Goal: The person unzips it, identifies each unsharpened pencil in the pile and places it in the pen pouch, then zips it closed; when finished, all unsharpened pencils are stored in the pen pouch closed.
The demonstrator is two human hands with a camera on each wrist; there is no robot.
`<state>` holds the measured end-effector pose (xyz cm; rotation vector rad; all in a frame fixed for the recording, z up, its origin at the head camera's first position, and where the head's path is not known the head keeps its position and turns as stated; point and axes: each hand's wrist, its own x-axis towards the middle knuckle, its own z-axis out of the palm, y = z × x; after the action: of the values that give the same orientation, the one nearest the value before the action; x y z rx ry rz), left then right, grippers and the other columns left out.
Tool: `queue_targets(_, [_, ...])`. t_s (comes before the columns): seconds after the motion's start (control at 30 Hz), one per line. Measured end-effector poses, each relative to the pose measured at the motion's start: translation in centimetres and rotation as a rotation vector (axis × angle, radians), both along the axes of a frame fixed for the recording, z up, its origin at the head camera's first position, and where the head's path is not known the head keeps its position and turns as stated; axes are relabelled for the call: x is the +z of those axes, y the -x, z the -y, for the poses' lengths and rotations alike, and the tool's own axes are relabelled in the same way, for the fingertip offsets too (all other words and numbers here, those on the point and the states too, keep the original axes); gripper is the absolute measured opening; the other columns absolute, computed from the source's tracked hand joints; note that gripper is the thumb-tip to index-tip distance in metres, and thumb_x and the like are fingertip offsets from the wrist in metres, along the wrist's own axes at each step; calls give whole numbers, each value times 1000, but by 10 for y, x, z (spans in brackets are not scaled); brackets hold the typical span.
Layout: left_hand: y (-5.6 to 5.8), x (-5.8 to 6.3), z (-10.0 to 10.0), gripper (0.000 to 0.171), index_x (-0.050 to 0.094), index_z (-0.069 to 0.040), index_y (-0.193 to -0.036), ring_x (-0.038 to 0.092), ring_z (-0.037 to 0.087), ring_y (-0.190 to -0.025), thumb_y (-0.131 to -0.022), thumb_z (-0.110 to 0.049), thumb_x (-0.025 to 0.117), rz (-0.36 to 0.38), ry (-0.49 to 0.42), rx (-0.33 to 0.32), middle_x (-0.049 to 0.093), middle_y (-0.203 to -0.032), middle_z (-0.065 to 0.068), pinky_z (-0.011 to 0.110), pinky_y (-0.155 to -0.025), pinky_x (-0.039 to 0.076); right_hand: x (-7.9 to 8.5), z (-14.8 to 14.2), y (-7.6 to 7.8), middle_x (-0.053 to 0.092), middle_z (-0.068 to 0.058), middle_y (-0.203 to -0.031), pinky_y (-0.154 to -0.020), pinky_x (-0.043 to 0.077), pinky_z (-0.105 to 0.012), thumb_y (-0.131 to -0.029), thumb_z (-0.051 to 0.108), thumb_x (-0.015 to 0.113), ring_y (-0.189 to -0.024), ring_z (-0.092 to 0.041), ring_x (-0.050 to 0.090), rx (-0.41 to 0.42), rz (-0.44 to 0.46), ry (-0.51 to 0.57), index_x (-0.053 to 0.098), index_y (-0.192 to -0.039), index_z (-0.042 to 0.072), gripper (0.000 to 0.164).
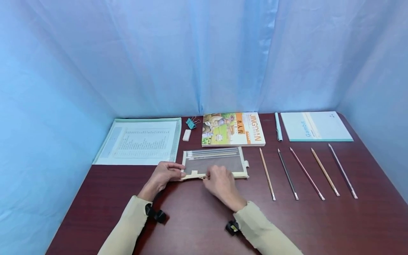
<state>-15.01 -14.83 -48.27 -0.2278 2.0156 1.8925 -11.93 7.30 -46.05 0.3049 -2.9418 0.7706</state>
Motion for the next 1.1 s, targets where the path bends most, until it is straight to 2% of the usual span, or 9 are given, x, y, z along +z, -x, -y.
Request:
queue_targets(0.2, [0,0,3,34,71,8,-113,70,8,-63,-80,3,76,5,30,5,75,-78,5,26,-65,64,8,-45,0,66,0,-63,-45,47,-36,-71,17,71,-59,-24,63,-62,-20,-86,69,-72,16,2])
queue_targets(0.3, [0,-1,3,34,71,9,-112,70,7,-63,-79,3,76,7,29,5,74,-77,4,25,-64,64,15,-70,-1,65,-2,-62,-42,42,-36,-72,20,69,-56,-26,60,-100,-31,-114,67,-69,17,4])
queue_targets(0.47, [-1,-1,1,33,71,9,-111,70,8,-61,-79,4,77,7,25,15,75,-78,7,26,-63,64,24,-113,-2,64,-3,-61,-39,35,-32,-73,19,66,-52,-23,54,-173,-12,-119,66,-68,17,6])
queue_targets(0.6, [-2,-1,-4,31,72,9,-109,71,10,-62,-79,7,74,9,9,-3,74,-82,10,31,-66,66,24,-137,-5,65,-1,-61,-39,34,-29,-76,18,66,-50,-18,51,-195,10,-102,68,-69,15,7])
queue_targets(0.83, [-4,-1,-9,29,72,10,-108,71,11,-61,-79,9,71,-17,0,-19,75,-84,16,34,-67,67,14,-145,-12,64,1,-62,-39,34,-30,-78,20,67,-51,-17,51,-184,55,-116,68,-72,17,7])
queue_targets(1.1, [-8,7,-9,30,70,9,-113,71,9,-67,-84,6,68,-30,34,-31,76,-92,22,33,-71,67,13,-137,-23,57,3,-59,-41,34,-30,-77,12,70,-51,-16,47,-106,12,-183,64,-73,14,7])
